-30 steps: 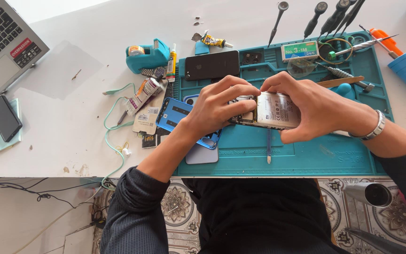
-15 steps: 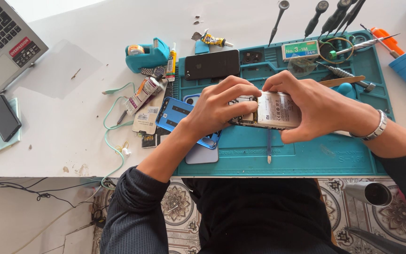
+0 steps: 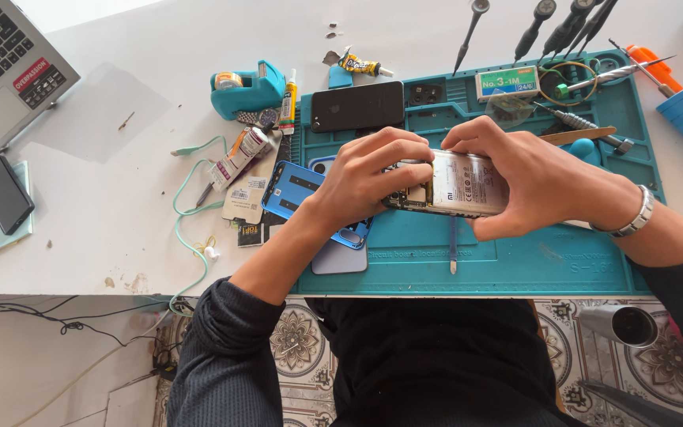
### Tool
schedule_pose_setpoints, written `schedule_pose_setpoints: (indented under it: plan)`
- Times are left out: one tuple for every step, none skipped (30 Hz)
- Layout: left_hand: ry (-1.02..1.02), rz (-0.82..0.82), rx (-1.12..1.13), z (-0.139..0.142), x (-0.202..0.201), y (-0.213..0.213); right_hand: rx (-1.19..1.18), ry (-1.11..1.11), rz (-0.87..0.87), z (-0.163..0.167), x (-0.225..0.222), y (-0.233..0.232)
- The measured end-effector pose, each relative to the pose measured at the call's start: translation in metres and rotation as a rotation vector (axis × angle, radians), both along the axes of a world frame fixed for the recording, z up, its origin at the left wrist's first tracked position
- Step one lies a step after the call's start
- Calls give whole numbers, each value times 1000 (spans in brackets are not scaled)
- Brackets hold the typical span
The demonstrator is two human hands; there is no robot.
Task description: The person disassembles a smartphone on a repair mat, lifting the back cover and working around the exposed battery and internal components by hand. They press and reseat the battery and frame, then pick up a screwdriver and drive screws into the phone's lower section.
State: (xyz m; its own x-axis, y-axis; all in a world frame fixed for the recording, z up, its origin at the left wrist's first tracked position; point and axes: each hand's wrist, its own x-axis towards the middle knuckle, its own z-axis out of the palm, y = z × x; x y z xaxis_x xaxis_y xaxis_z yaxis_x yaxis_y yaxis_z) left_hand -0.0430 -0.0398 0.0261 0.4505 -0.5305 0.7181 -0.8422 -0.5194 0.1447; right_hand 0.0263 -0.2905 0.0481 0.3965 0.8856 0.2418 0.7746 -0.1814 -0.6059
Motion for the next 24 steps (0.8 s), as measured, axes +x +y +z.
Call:
schedule_pose_setpoints:
  plan:
    - [16, 1, -13, -1, 1, 1, -45, 20, -40, 1, 0, 0]
    - [33, 1, -27, -1, 2, 2, -90, 41, -79, 1, -1, 0]
    - [48, 1, -39, -2, 3, 3, -58, 17, -79, 2, -2, 0]
    - [52, -2, -54, -2, 4, 5, -23, -11, -81, 2, -3, 1]
    - [58, -8, -70, -2, 5, 6, 11, -38, -86, 3, -3, 1]
    - [64, -13, -87, -2, 6, 7, -7, -15, -103, 4, -3, 1]
    - [61, -11, -86, -3, 7, 7, -27, 8, -118, 5, -3, 1]
    - [62, -6, -87, -2, 7, 8, -48, 35, -129, 5, -4, 1]
    - [64, 0, -87, -2, 6, 8, -49, 35, -124, 4, -5, 1]
    - [47, 10, -71, -2, 5, 8, -49, 32, -121, 4, -5, 1]
    - [27, 17, -54, -1, 5, 8, -48, 24, -120, 5, -4, 2]
    - [7, 24, -39, 0, 6, 8, -39, 20, -117, 5, -3, 1]
    - [-4, 30, -33, 0, 6, 7, -32, 17, -113, 4, -2, 1]
    - [-14, 38, -28, 1, 6, 6, -25, 15, -107, 3, -2, 0]
    - [-22, 47, -22, 2, 5, 5, -20, 33, -89, 1, -2, 0]
    - [-19, 57, -15, 2, 4, 5, -15, 49, -71, -1, 0, 0]
    - [-20, 65, -8, 3, 3, 5, -10, 62, -55, -2, 4, 0]
    - [-22, 70, -1, 4, 3, 5, -37, 57, -71, -3, 7, -1]
    - [-37, 89, -6, 6, 4, 7, -63, 53, -89, -5, 11, -2]
    - [-51, 108, -10, 8, 4, 10, -89, 50, -106, -6, 14, -3]
    - [-63, 128, -15, 9, 4, 13, -26, -4, -98, -8, 16, -4]
    - [-90, 155, -33, 10, 3, 16, 37, -60, -89, -10, 19, -5]
    - [-119, 180, -50, 11, 4, 19, 102, -120, -81, -11, 21, -6]
    - [-149, 204, -68, 12, 5, 20, 140, -129, -101, -12, 22, -7]
